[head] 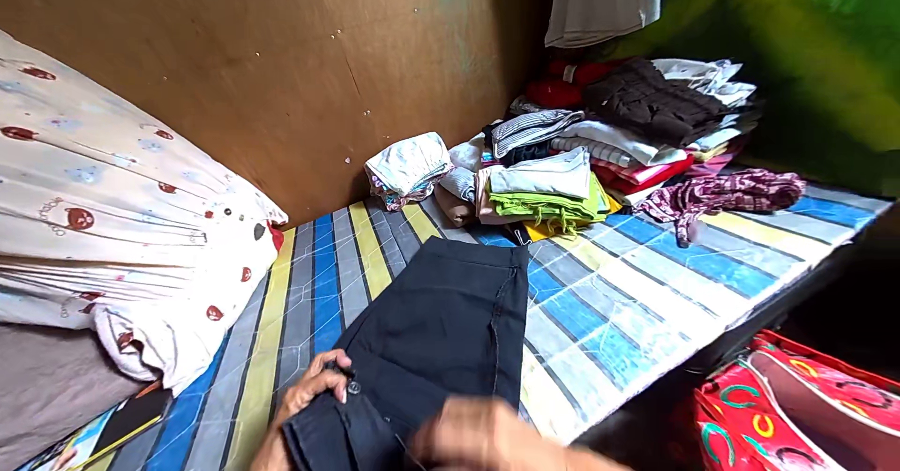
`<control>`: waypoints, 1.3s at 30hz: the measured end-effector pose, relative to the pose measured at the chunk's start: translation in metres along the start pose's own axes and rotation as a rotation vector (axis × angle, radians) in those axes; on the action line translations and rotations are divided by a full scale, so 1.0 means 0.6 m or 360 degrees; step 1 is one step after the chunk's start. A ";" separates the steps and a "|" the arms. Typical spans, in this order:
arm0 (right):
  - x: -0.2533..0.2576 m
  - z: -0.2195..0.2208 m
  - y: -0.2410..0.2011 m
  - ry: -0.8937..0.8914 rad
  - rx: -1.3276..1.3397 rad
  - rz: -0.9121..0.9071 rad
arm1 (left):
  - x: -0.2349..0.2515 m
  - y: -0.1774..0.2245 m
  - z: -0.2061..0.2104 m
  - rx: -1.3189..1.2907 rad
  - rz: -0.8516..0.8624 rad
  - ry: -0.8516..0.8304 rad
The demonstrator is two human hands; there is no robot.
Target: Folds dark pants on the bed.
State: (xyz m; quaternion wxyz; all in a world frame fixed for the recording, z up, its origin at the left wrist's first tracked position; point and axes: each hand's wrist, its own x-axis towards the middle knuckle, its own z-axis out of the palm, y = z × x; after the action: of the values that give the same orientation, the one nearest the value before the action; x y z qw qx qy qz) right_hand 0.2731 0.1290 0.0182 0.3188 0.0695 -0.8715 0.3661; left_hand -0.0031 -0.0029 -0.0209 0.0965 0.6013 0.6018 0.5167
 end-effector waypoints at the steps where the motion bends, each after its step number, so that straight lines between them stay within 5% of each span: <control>1: 0.009 -0.036 0.031 0.0084 -0.0179 0.0237 | -0.012 -0.007 0.002 -0.0052 0.0039 0.0058; 6: 0.056 -0.189 0.219 0.0280 -0.0690 0.1485 | -0.019 -0.045 -0.002 -0.0330 0.0344 0.0066; 13: 0.117 -0.191 0.285 0.0293 -0.0608 0.1982 | -0.021 -0.068 -0.016 -0.0414 0.0419 -0.0058; 16: 0.114 -0.195 0.293 0.0821 0.0181 0.1722 | -0.019 -0.070 -0.022 -0.0392 0.0477 -0.0114; 18: 0.109 -0.183 0.261 0.0929 0.0482 0.1389 | -0.017 -0.066 -0.019 -0.0422 0.0489 -0.0105; 23: 0.076 -0.141 0.211 0.0324 0.0099 0.0084 | -0.014 -0.073 -0.024 -0.0477 0.0585 -0.0123; 25: 0.057 -0.116 0.181 0.0146 -0.0004 -0.0156 | -0.014 -0.074 -0.030 -0.0469 0.0601 -0.0103; 30: -0.016 -0.061 0.164 -0.0447 -0.0357 -0.0213 | -0.036 -0.079 -0.048 -0.0569 0.0574 0.0014; 37: -0.024 -0.038 0.144 -0.0381 -0.0553 -0.0022 | -0.051 -0.002 -0.009 -0.0274 0.0087 0.0370; 39: -0.038 -0.019 0.145 -0.0368 -0.0657 -0.0094 | -0.045 0.029 0.007 0.0028 -0.0064 0.0247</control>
State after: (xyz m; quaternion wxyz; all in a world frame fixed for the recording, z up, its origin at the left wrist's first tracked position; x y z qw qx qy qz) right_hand 0.2658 0.1971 -0.0412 0.2351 0.0698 -0.9561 0.1602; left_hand 0.0178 -0.0271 -0.0236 0.0547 0.5479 0.6239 0.5545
